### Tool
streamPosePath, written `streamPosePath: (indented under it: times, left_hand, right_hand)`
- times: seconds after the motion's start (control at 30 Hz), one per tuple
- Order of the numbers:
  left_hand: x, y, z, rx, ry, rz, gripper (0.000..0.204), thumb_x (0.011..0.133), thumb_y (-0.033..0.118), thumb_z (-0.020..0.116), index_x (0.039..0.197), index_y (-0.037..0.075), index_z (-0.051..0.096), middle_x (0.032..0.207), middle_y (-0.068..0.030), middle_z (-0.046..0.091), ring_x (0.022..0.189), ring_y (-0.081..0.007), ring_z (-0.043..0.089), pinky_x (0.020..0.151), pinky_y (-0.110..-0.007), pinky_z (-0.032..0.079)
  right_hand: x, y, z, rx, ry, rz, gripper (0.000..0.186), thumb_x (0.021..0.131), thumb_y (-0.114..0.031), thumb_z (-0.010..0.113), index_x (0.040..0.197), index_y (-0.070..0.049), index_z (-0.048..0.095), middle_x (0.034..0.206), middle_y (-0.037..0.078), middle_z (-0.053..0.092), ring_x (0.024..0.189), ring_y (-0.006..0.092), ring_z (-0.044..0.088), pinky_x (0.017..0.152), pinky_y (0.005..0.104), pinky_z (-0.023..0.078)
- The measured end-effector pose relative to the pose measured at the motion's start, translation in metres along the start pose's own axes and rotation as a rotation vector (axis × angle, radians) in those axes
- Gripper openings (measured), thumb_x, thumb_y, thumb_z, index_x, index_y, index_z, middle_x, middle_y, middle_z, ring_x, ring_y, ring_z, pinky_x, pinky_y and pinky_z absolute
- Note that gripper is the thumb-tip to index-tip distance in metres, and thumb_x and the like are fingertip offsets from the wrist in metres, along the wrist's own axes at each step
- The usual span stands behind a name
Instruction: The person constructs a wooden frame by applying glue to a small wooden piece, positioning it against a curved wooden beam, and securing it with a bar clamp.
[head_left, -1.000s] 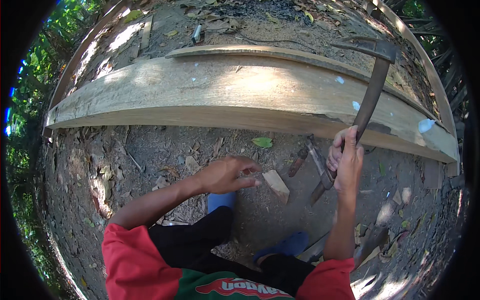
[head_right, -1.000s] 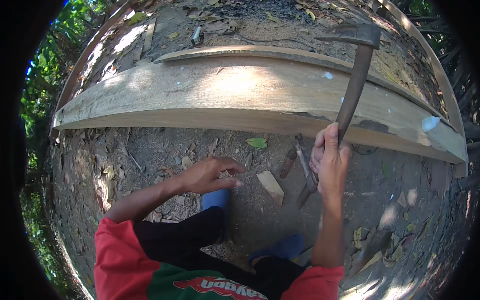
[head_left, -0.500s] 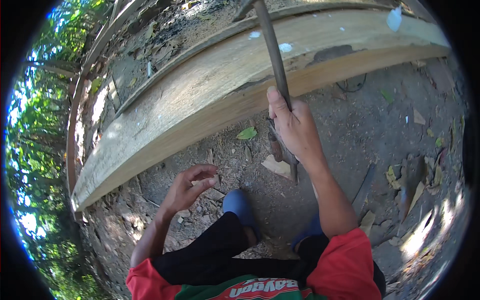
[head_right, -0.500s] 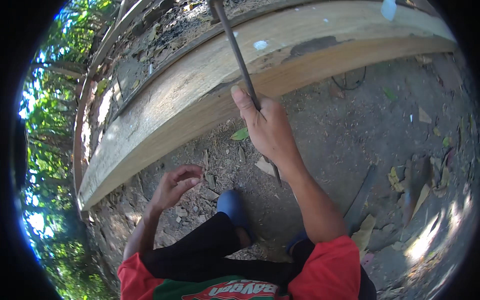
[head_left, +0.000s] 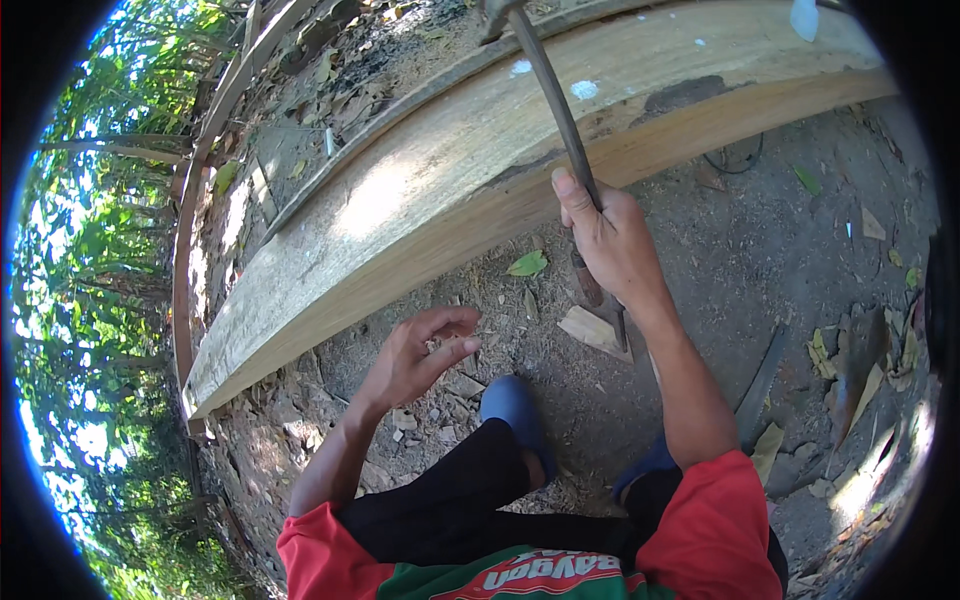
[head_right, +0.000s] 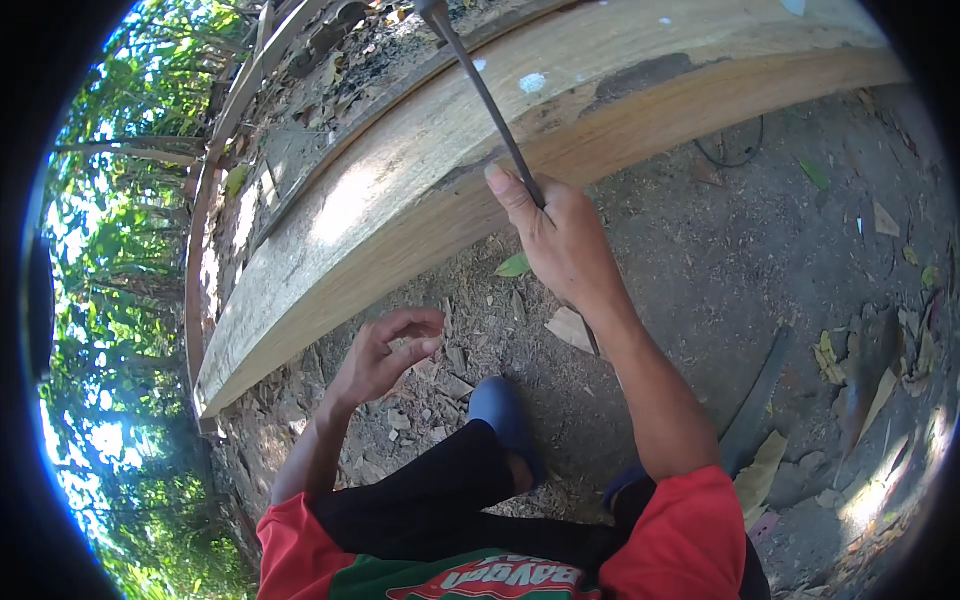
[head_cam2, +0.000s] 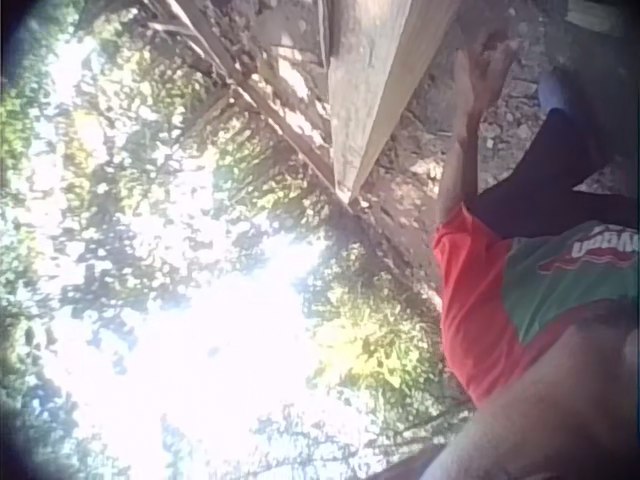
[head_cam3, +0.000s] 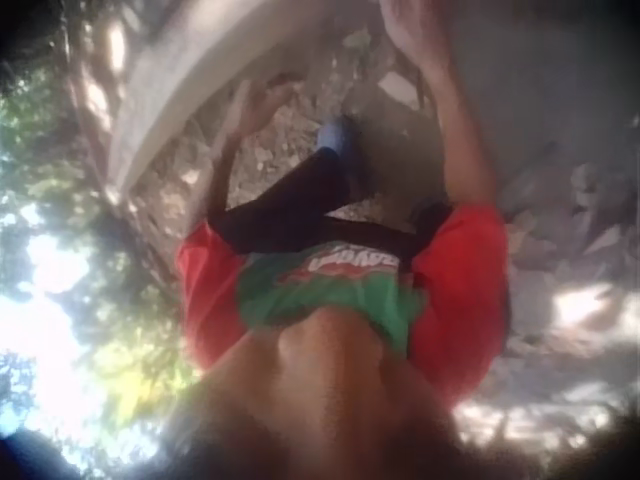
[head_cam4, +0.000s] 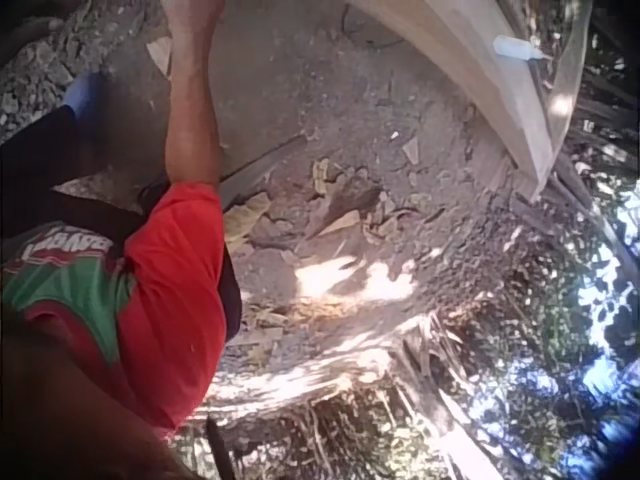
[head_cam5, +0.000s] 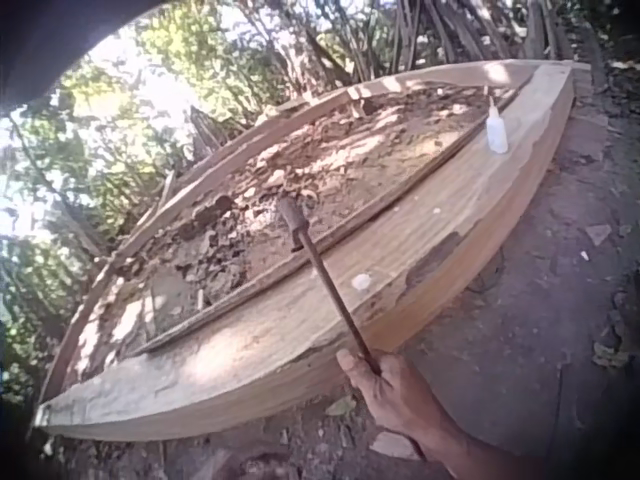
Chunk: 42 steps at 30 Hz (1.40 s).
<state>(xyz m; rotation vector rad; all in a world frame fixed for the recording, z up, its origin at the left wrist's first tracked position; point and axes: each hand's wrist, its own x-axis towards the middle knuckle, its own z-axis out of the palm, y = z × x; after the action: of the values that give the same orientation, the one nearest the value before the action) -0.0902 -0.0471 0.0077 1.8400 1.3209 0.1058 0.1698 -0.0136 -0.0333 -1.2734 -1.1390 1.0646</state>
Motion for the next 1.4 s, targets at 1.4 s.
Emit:
streamPosePath:
  times: [1.4]
  left_hand:
    - [0.195,-0.016,0.168,-1.012,0.557,0.121,0.041,0.099,0.031,0.044,0.112,-0.004,0.06,0.105,-0.0125,0.064,0.098,-0.0179,0.055,0.09,-0.03,0.041]
  right_hand:
    - [0.013,0.018,0.01,0.101,-0.086,0.08,0.048,0.095,-0.051,0.049,0.071,-0.01,0.046,0.051,-0.008,0.032,0.041,0.0022,0.031,0.037,0.0214,0.023]
